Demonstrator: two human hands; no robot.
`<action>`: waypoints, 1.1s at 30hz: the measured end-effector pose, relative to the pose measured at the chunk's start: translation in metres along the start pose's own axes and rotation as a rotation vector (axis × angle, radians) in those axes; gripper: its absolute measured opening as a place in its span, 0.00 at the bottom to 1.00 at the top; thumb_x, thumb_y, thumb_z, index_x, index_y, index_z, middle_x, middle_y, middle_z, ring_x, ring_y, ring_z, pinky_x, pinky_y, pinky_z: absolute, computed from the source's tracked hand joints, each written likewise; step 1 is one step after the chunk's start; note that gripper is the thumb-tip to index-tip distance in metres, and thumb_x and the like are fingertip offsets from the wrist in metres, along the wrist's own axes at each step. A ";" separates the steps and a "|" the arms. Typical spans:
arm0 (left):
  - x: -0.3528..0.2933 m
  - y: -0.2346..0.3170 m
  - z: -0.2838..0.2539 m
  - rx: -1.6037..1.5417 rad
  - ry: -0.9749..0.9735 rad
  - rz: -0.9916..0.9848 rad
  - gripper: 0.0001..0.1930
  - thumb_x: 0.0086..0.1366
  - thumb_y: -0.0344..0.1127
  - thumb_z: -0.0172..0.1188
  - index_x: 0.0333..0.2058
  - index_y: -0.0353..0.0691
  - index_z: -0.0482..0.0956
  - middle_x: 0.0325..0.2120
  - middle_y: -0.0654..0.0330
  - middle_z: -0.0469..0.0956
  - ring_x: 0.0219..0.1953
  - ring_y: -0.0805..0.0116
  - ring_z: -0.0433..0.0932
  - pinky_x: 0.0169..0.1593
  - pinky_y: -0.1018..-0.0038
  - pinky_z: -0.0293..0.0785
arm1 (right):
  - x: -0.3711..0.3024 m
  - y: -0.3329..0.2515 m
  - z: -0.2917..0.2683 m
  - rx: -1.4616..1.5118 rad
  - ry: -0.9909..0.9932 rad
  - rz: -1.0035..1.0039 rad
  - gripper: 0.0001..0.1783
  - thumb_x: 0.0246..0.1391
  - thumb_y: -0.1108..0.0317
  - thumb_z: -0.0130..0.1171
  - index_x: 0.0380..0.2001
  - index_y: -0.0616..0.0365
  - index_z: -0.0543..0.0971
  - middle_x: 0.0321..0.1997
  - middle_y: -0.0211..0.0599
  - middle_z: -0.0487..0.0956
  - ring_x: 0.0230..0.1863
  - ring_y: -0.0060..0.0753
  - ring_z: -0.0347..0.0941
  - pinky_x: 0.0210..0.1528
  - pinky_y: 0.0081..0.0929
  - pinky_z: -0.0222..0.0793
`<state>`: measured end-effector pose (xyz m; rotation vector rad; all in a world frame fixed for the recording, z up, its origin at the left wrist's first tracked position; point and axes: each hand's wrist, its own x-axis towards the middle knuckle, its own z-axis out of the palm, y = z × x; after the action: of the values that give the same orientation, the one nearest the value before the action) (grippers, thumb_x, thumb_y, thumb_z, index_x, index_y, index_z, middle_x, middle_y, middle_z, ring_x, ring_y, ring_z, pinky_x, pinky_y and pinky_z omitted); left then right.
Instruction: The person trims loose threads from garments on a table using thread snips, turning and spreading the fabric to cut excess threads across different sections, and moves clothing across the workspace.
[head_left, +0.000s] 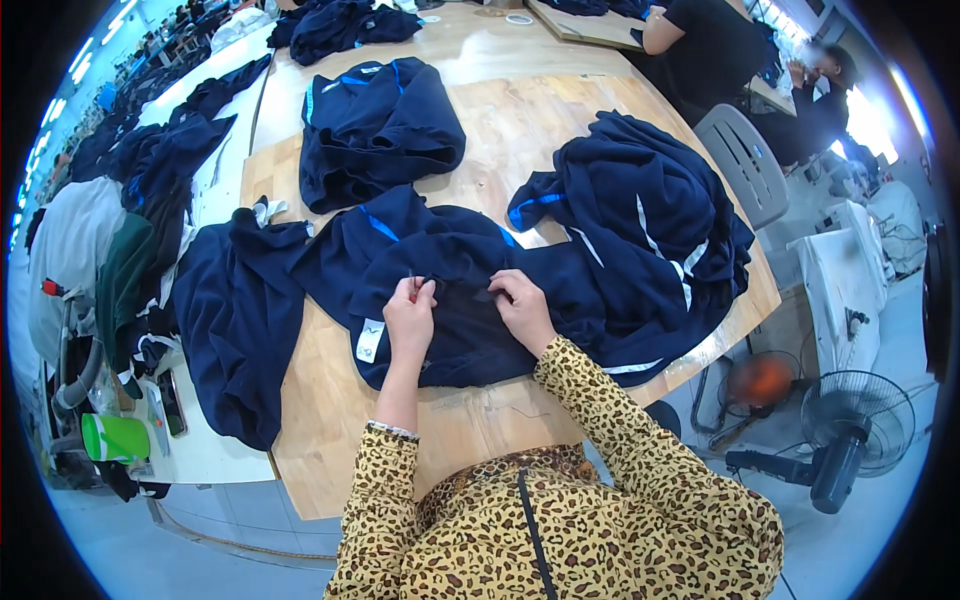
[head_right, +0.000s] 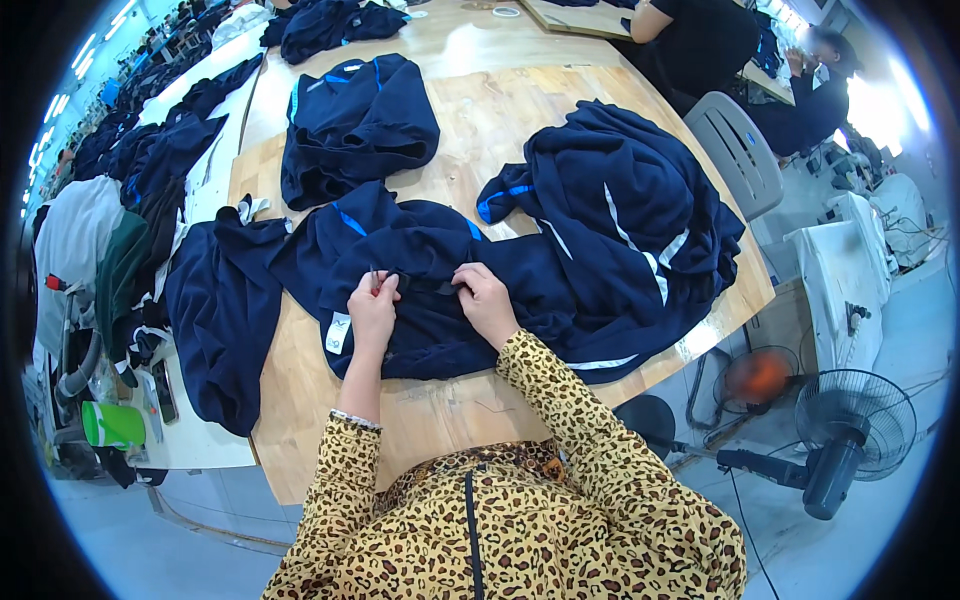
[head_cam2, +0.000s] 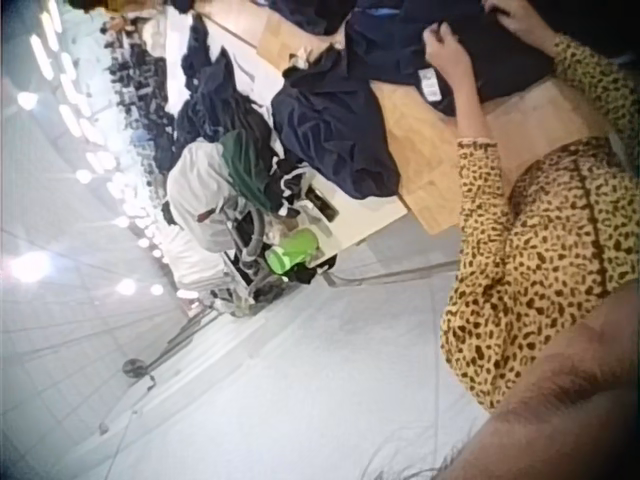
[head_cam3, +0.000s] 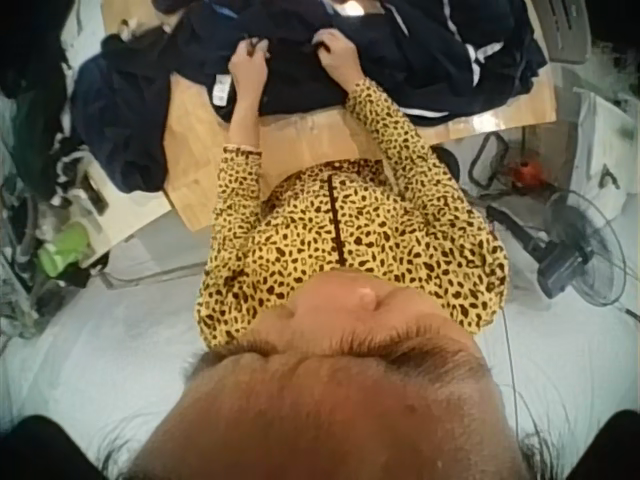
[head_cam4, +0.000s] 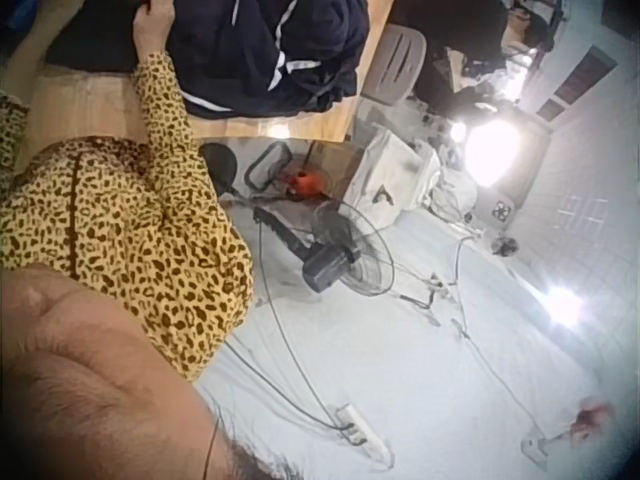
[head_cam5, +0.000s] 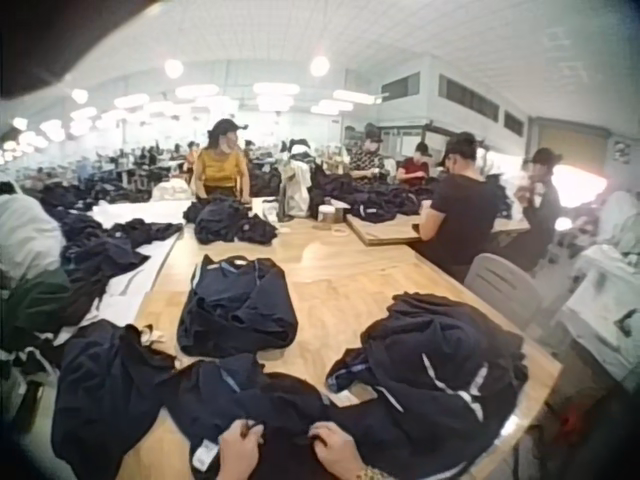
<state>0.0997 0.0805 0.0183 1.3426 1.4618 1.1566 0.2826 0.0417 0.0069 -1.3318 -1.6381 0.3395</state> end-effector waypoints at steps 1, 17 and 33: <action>-0.001 -0.001 -0.002 -0.052 -0.019 -0.075 0.08 0.61 0.33 0.58 0.32 0.32 0.76 0.18 0.62 0.76 0.18 0.77 0.72 0.24 0.80 0.67 | -0.001 0.000 -0.002 0.039 0.007 0.054 0.06 0.42 0.82 0.53 0.26 0.62 0.75 0.35 0.41 0.76 0.38 0.43 0.75 0.42 0.30 0.71; 0.003 0.007 -0.019 -0.623 -0.082 -0.362 0.06 0.63 0.35 0.55 0.33 0.39 0.74 0.16 0.64 0.72 0.10 0.80 0.64 0.12 0.83 0.55 | -0.002 0.025 -0.011 0.791 0.146 0.465 0.09 0.46 0.85 0.46 0.25 0.58 0.67 0.41 0.35 0.74 0.40 0.21 0.68 0.44 0.15 0.64; -0.006 0.012 -0.007 -0.252 -0.128 -0.185 0.09 0.63 0.35 0.56 0.37 0.36 0.77 0.19 0.63 0.75 0.12 0.82 0.65 0.14 0.84 0.59 | -0.094 -0.068 -0.002 -0.073 -0.115 0.080 0.19 0.39 0.69 0.67 0.37 0.65 0.79 0.43 0.41 0.74 0.46 0.43 0.66 0.49 0.33 0.64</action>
<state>0.0964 0.0744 0.0318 1.0657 1.2725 1.0743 0.2376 -0.0648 0.0097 -1.4589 -1.7091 0.4135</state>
